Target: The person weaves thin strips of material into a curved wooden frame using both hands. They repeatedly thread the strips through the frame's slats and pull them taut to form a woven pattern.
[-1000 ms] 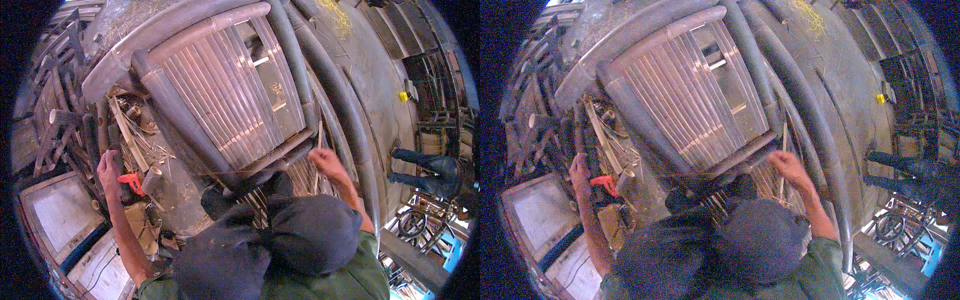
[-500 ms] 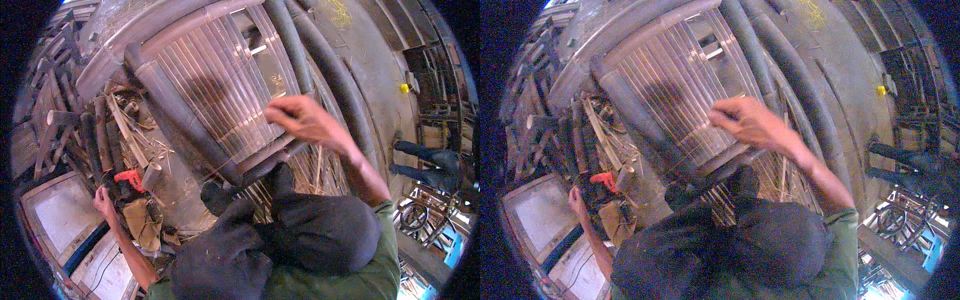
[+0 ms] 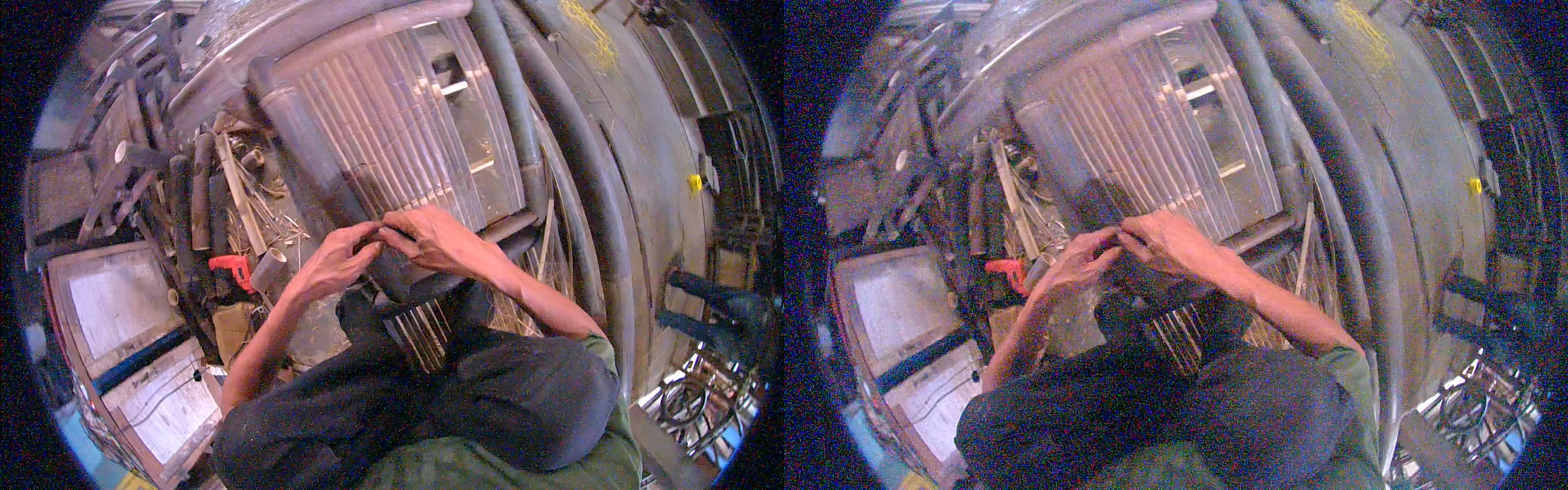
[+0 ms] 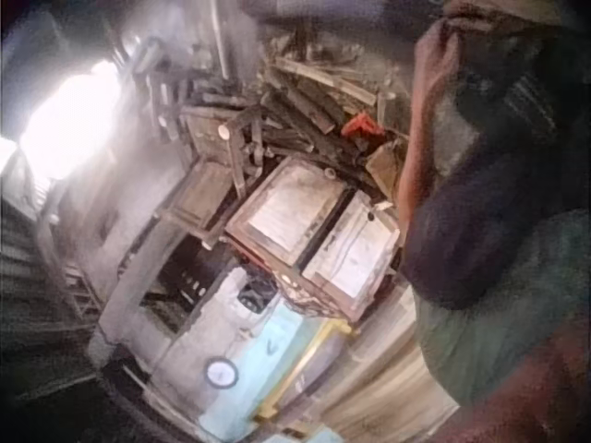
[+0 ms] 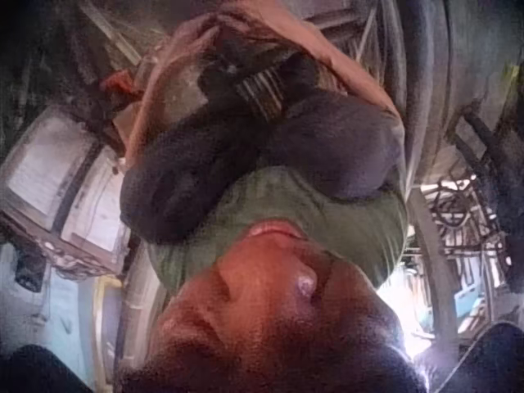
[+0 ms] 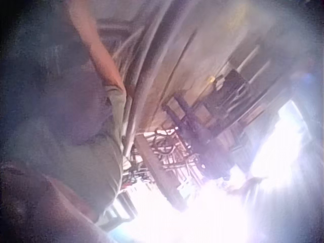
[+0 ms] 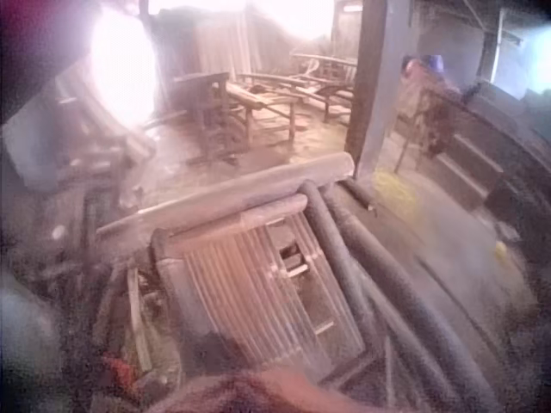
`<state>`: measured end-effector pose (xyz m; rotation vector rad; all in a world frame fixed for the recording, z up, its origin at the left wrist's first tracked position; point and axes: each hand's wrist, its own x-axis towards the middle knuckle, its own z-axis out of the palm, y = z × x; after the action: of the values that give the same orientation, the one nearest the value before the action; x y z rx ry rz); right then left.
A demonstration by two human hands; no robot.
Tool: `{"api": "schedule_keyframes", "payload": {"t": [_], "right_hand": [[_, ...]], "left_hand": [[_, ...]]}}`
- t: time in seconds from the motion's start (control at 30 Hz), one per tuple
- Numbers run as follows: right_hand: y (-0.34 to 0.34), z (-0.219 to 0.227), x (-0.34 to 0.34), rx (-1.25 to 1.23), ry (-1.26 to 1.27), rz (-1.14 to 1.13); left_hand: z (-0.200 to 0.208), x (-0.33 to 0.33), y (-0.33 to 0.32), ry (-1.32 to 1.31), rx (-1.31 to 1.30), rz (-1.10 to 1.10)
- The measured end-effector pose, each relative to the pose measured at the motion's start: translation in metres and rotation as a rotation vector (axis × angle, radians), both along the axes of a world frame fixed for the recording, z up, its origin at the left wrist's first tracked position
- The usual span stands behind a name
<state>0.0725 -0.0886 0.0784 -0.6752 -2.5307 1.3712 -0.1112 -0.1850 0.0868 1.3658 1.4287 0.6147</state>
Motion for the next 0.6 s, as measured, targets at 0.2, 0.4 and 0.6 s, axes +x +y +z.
{"api": "schedule_keyframes", "payload": {"t": [0.2,0.4,0.6], "right_hand": [[0.003,-0.015,0.015,-0.183,0.023,-0.057],[0.021,-0.025,0.085,-0.429,-0.157,-0.013],[0.027,-0.021,0.147,-0.538,-0.159,-0.383]], "left_hand": [[-0.017,0.020,-0.010,-0.194,-0.200,0.239],[-0.021,-0.035,-0.018,-0.094,-0.190,0.601],[-0.015,-0.097,-0.062,-0.128,-0.060,0.971]]}}
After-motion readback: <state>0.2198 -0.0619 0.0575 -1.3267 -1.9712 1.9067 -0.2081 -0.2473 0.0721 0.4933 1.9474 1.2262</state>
